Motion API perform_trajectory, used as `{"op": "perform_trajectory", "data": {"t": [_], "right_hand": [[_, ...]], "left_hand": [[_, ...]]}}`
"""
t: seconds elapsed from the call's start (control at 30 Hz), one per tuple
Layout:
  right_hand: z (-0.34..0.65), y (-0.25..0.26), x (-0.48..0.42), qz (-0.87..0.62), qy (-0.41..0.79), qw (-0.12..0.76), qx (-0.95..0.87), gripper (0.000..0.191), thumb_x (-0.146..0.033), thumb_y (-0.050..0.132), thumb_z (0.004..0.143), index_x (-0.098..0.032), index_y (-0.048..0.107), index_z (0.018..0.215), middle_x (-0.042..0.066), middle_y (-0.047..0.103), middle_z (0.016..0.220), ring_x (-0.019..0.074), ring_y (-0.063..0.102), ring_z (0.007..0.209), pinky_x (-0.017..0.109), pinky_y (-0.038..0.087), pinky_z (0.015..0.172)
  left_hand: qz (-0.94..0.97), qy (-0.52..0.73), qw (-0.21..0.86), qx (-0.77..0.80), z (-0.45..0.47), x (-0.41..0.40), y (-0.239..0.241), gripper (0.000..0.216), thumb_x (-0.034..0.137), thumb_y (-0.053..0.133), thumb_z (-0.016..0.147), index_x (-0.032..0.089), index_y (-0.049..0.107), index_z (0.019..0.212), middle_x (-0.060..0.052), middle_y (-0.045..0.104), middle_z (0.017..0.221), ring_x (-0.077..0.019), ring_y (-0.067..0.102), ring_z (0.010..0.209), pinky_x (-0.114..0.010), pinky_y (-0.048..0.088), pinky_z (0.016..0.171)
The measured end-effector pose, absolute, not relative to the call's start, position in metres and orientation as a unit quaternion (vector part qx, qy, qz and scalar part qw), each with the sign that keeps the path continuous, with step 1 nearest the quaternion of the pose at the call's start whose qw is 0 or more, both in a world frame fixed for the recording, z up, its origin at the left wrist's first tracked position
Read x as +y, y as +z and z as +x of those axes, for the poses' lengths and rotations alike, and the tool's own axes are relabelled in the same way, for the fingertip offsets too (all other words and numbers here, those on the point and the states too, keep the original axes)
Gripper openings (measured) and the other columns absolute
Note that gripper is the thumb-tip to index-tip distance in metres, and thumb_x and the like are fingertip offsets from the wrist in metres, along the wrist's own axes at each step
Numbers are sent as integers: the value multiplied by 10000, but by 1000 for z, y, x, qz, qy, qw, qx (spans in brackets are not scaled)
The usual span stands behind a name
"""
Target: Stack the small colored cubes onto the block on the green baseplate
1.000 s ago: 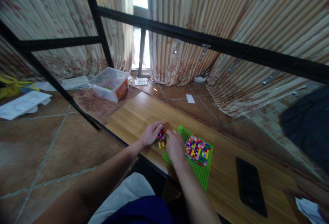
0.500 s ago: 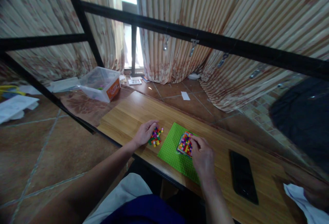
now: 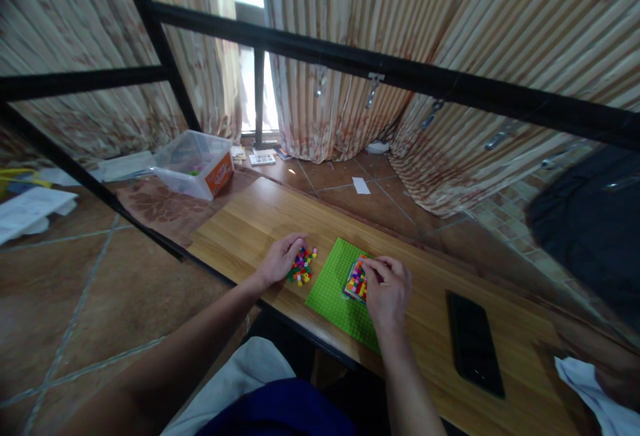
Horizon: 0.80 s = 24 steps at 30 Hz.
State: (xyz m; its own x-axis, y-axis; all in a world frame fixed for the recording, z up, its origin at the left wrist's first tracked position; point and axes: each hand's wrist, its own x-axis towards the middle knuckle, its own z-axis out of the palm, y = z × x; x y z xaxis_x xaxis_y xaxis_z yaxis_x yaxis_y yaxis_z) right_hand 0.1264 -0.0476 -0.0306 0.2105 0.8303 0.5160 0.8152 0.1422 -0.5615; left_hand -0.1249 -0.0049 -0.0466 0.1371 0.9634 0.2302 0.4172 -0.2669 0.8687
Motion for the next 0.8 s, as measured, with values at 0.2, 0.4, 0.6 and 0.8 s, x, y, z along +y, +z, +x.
{"op": "perform_trajectory", "data": {"t": [0.2, 0.4, 0.6, 0.8], "right_hand": [[128, -35, -45, -672, 10, 419, -610, 300, -487, 596, 800, -233, 756, 793, 75, 628, 983, 230, 545, 927, 413, 400, 884], [130, -30, -45, -674, 24, 401, -621, 304, -501, 611, 770, -234, 746, 825, 74, 653, 972, 235, 567, 930, 409, 406, 891], [137, -21, -45, -672, 25, 388, -630, 374, -523, 540, 817, -206, 726, 886, 93, 684, 956, 235, 590, 942, 397, 416, 905], [136, -21, -36, -691, 28, 355, -629, 426, -553, 501, 825, -201, 733, 889, 110, 690, 964, 247, 598, 938, 410, 417, 904]], "left_hand": [[682, 410, 326, 511, -125, -5, -47, 384, 375, 338, 968, 186, 649, 1090, -53, 721, 957, -182, 658, 949, -300, 488, 917], [683, 412, 322, 510, -125, -5, -46, 392, 371, 339, 967, 166, 646, 1100, -65, 719, 963, -188, 656, 946, -310, 487, 914], [683, 408, 327, 510, -125, -6, -45, 390, 361, 329, 968, 177, 641, 1113, -57, 721, 954, -182, 655, 930, -305, 489, 908], [683, 410, 329, 507, -125, -7, -44, 381, 358, 332, 967, 179, 639, 1107, -55, 722, 941, -185, 656, 931, -308, 491, 912]]}}
